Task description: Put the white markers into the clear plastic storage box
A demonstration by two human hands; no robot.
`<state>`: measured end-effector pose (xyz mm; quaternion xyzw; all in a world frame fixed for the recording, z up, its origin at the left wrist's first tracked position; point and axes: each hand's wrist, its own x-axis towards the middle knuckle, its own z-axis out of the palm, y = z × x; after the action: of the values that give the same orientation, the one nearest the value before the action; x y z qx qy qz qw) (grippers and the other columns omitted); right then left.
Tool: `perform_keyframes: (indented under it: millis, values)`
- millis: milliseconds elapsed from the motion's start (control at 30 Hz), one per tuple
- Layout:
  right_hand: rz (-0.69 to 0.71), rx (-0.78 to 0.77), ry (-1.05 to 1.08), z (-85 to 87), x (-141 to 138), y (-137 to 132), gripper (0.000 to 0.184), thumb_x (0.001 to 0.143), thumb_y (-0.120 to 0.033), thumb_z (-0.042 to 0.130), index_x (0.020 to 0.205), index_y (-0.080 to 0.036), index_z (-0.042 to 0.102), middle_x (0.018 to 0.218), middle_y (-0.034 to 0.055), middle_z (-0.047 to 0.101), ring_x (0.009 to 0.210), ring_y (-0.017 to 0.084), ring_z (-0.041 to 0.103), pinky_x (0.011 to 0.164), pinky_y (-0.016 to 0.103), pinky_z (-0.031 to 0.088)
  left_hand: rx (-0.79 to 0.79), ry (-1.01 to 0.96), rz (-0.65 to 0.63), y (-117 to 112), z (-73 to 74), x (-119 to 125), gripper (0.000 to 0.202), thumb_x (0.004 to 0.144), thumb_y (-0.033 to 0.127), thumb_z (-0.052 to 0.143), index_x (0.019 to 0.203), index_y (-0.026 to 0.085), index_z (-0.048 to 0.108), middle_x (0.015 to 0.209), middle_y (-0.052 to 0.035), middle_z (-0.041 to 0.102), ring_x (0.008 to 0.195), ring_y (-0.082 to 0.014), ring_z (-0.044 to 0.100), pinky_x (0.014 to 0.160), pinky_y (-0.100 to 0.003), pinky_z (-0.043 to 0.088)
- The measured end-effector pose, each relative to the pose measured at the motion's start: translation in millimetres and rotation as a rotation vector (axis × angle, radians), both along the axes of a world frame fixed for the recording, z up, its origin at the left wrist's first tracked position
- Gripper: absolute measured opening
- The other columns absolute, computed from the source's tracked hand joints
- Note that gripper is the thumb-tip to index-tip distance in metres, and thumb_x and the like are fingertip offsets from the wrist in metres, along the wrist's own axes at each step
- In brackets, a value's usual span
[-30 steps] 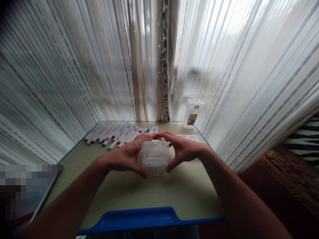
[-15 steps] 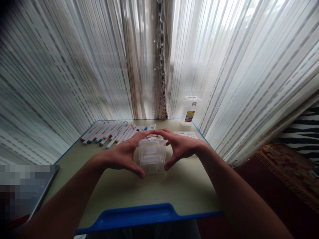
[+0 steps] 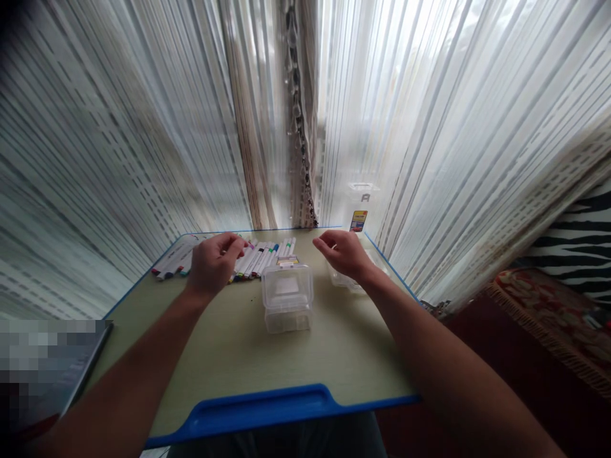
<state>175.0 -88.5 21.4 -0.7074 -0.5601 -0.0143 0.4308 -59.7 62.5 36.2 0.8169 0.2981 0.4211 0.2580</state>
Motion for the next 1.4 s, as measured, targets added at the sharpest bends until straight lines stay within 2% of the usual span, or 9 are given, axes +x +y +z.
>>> perform_keyframes:
  millis: [167,533,667,800,933,1033,1133,1200,1400]
  values:
    - [0.014,-0.008,-0.108,-1.0,-5.7,-1.9,0.026,0.086,-0.032,0.061,0.066,-0.018,0.069,0.063,0.0040,0.069,0.055,0.016,0.060,0.060,0.029,0.045,0.066,0.234,0.030,-2.5,-7.1,2.8,0.025,0.086,0.029,0.055,0.069,0.017,0.070,0.066,-0.0043,0.069,0.064,-0.0171,0.060,0.065,-0.030,0.038]
    - [0.069,-0.022,-0.173,-12.1,-5.4,0.8,0.023,0.090,-0.035,0.057,0.080,-0.020,0.071,0.070,0.0042,0.074,0.055,0.016,0.065,0.057,0.027,0.051,0.094,0.364,0.083,-9.9,-14.0,6.7,0.023,0.089,0.027,0.055,0.080,0.020,0.075,0.079,-0.0055,0.077,0.073,-0.0180,0.068,0.070,-0.028,0.045]
    - [0.065,-0.010,-0.188,-11.6,-8.0,1.1,0.024,0.089,-0.035,0.055,0.080,-0.020,0.070,0.071,0.0044,0.075,0.054,0.016,0.065,0.057,0.028,0.051,0.097,0.413,0.131,-11.1,-6.4,6.5,0.024,0.090,0.027,0.053,0.084,0.021,0.075,0.083,-0.0057,0.078,0.078,-0.0193,0.070,0.070,-0.028,0.047]
    - [0.066,-0.015,-0.185,-10.6,-10.1,0.9,0.025,0.090,-0.036,0.055,0.079,-0.019,0.071,0.071,0.0042,0.074,0.055,0.016,0.065,0.058,0.027,0.051,0.132,0.489,0.184,-4.1,18.5,-1.5,0.025,0.091,0.030,0.053,0.092,0.023,0.077,0.093,-0.0078,0.078,0.087,-0.0221,0.071,0.076,-0.030,0.049]
    - [0.064,-0.019,-0.182,-10.5,-11.1,0.7,0.024,0.090,-0.034,0.055,0.080,-0.019,0.071,0.073,0.0043,0.075,0.056,0.016,0.065,0.058,0.027,0.051,0.131,0.613,0.273,27.7,48.4,-26.4,0.030,0.095,0.032,0.049,0.099,0.022,0.077,0.103,-0.0110,0.077,0.097,-0.0242,0.070,0.085,-0.033,0.050]
    - [0.058,-0.007,-0.199,-10.2,-10.6,0.8,0.023,0.090,-0.032,0.056,0.080,-0.019,0.072,0.073,0.0039,0.075,0.056,0.016,0.066,0.059,0.027,0.051,0.073,0.751,0.349,66.2,57.5,-54.7,0.025,0.093,0.030,0.055,0.099,0.018,0.076,0.104,-0.0137,0.075,0.102,-0.0272,0.069,0.089,-0.036,0.050]
    - [0.054,0.010,-0.215,-9.9,-9.3,1.1,0.022,0.090,-0.031,0.056,0.079,-0.020,0.072,0.070,0.0028,0.074,0.056,0.016,0.066,0.058,0.026,0.051,-0.002,0.899,0.399,103.6,53.9,-81.6,0.024,0.093,0.032,0.061,0.102,0.013,0.073,0.107,-0.0144,0.072,0.106,-0.0287,0.067,0.092,-0.041,0.052]
    - [0.051,0.019,-0.225,-9.9,-8.6,1.6,0.023,0.090,-0.031,0.056,0.078,-0.020,0.072,0.069,0.0026,0.074,0.055,0.015,0.065,0.058,0.026,0.050,-0.049,0.972,0.420,122.5,48.0,-93.7,0.035,0.094,0.037,0.064,0.123,0.016,0.063,0.123,-0.0102,0.065,0.108,-0.0240,0.065,0.091,-0.045,0.056]
    - [0.063,0.016,-0.220,-9.0,-9.2,1.7,0.023,0.089,-0.030,0.056,0.079,-0.019,0.073,0.069,0.0028,0.073,0.054,0.015,0.065,0.058,0.026,0.051,-0.195,1.072,0.435,149.4,30.7,-96.6,0.039,0.094,0.035,0.064,0.129,0.017,0.059,0.128,-0.0111,0.062,0.110,-0.0249,0.064,0.090,-0.045,0.056]
